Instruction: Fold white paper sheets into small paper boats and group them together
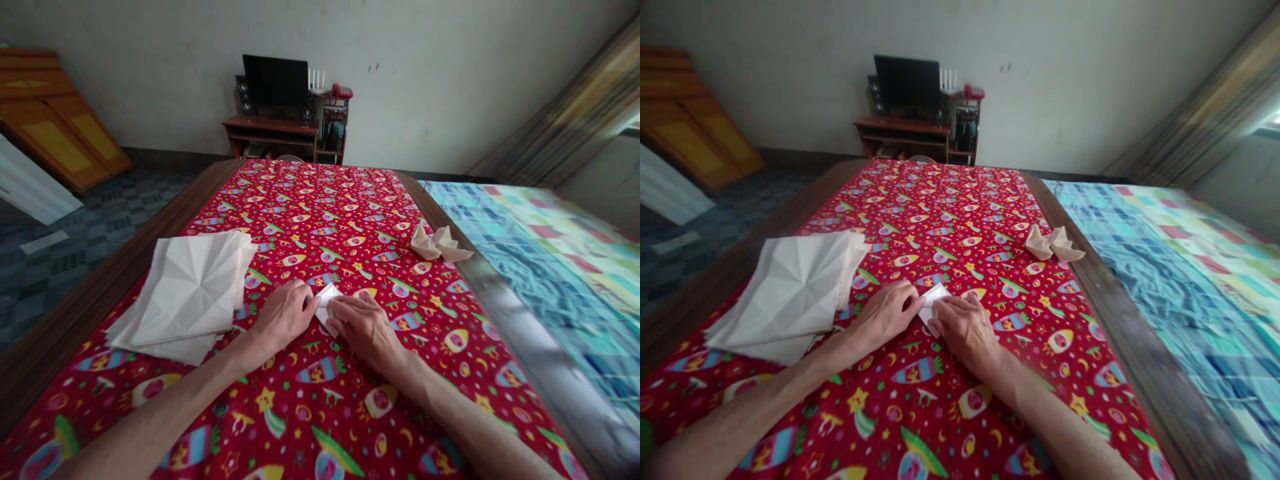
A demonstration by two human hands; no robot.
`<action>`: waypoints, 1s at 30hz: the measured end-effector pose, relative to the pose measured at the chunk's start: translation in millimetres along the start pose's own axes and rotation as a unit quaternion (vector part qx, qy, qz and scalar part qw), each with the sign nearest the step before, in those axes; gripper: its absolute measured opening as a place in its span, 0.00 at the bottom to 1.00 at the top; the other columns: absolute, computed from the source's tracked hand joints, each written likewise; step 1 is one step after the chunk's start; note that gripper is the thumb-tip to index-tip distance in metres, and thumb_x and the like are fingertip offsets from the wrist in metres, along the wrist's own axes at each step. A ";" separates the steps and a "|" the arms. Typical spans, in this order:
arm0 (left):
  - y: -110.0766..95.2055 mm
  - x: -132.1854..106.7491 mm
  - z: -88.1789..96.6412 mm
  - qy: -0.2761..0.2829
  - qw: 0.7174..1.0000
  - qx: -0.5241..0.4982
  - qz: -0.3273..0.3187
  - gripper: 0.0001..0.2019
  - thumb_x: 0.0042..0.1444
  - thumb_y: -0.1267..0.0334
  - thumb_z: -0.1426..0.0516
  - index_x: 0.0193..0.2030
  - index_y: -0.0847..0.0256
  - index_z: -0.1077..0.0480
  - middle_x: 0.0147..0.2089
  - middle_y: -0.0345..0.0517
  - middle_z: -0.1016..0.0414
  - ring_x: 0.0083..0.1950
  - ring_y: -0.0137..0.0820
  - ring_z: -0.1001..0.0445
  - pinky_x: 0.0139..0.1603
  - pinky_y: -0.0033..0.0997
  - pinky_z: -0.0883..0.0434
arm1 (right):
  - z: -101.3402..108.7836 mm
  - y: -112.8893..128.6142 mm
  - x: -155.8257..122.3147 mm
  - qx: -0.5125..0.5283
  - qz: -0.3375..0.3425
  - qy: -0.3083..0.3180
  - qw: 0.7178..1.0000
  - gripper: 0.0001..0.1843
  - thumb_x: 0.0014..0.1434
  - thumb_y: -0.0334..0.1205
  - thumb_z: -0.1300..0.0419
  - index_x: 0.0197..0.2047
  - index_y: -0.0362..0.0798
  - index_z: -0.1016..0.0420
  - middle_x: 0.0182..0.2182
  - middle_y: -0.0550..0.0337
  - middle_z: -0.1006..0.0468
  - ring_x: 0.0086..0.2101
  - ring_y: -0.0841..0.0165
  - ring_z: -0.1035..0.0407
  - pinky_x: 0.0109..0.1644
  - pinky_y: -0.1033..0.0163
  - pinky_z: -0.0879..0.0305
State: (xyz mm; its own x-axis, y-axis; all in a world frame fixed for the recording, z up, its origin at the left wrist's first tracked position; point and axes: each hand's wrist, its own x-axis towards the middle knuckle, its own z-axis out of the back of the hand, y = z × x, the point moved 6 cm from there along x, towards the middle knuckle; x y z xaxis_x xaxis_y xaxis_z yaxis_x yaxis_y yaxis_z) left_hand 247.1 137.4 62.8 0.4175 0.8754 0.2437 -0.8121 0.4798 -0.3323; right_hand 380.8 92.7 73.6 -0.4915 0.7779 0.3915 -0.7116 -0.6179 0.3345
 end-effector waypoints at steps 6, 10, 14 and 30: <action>-13.7 6.9 12.5 -0.018 0.985 -0.169 0.008 0.12 0.60 0.66 0.51 0.24 0.59 0.40 0.26 0.39 0.34 0.28 0.27 0.34 0.31 0.27 0.37 | 8.7 5.0 1.1 0.031 -0.023 -0.051 0.998 0.29 0.63 0.45 0.44 0.64 0.44 0.44 0.34 0.55 0.20 0.30 0.67 0.29 0.37 0.62 0.36; -29.4 4.6 23.3 -0.067 0.978 -0.199 -0.015 0.07 0.59 0.66 0.50 0.30 0.60 0.38 0.31 0.42 0.32 0.32 0.29 0.32 0.35 0.29 0.33 | 12.4 15.3 4.9 0.001 -0.006 -0.049 0.999 0.32 0.60 0.38 0.45 0.66 0.45 0.46 0.35 0.54 0.20 0.30 0.65 0.29 0.38 0.61 0.35; -49.4 -1.6 27.8 -0.058 0.974 -0.207 -0.071 0.06 0.61 0.66 0.52 0.33 0.60 0.37 0.35 0.46 0.31 0.39 0.33 0.30 0.42 0.33 0.30 | 17.2 10.8 6.3 0.070 -0.066 -0.082 0.992 0.29 0.55 0.34 0.47 0.61 0.45 0.36 0.35 0.55 0.20 0.30 0.67 0.29 0.34 0.63 0.35; -20.1 -20.2 11.9 -0.017 0.972 -0.014 -0.235 0.18 0.62 0.66 0.47 0.58 0.57 0.40 0.57 0.48 0.33 0.58 0.38 0.37 0.60 0.42 0.37 | -10.0 -53.3 1.2 0.447 -0.322 -0.001 0.835 0.15 0.54 0.46 0.45 0.39 0.44 0.26 0.17 0.67 0.32 0.17 0.75 0.40 0.20 0.70 0.47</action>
State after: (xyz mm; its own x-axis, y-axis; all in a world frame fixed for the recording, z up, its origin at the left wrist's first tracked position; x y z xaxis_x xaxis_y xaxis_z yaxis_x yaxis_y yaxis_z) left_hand 250.1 109.4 75.4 0.7249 0.5572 0.4050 -0.5234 0.8278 -0.2021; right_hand 413.1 127.7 47.7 -0.1489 0.9821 -0.1151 -0.1688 0.0894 0.9816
